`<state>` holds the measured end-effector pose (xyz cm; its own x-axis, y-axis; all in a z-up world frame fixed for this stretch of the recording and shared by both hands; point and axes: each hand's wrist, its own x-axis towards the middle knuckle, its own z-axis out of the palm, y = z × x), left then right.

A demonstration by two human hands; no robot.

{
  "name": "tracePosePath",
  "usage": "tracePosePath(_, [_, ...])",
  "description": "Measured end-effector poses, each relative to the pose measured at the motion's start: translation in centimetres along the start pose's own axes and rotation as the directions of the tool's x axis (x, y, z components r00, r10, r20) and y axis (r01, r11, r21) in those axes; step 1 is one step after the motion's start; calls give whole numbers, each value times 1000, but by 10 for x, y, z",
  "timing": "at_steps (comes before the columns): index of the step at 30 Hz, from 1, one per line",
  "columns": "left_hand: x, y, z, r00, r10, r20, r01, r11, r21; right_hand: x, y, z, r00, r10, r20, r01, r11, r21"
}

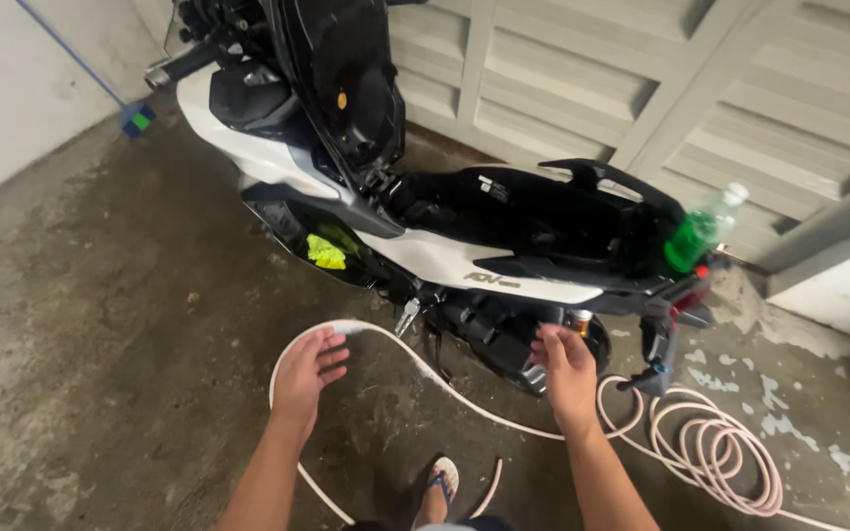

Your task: The person opens the motorcycle seat storage, removes a wallet and an extension cord to place them on a bench, and then handles various small components and items inside the compartment.

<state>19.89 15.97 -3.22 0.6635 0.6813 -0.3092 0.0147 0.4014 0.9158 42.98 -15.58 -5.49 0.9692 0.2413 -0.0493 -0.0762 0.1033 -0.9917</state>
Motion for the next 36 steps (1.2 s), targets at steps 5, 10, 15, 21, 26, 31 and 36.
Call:
tracePosePath(5, [70,3,24,999,-18,-41,17,999,-28,78,-17,46,1000,0,-10,-1,994,-110])
tracePosePath(10, [158,-2,36,996,-90,-28,90,996,1,152,-13,71,999,-38,29,41,991,-128])
tracePosePath(15, [280,-18,46,991,-130,17,129,990,53,239,10,103,999,-39,-5,38,991,-128])
tracePosePath(21, [445,-32,69,986,-141,87,115,961,252,356,55,175,987,122,-102,-150,929,-339])
tracePosePath(26, [549,-51,93,963,-225,146,165,926,339,445,156,224,956,292,-18,-286,922,-260])
tracePosePath(31, [603,-83,107,947,-300,113,243,901,360,499,257,269,874,479,83,-421,831,-363])
tracePosePath(36, [638,-116,115,954,-270,131,221,927,302,542,323,320,686,704,184,-596,689,-412])
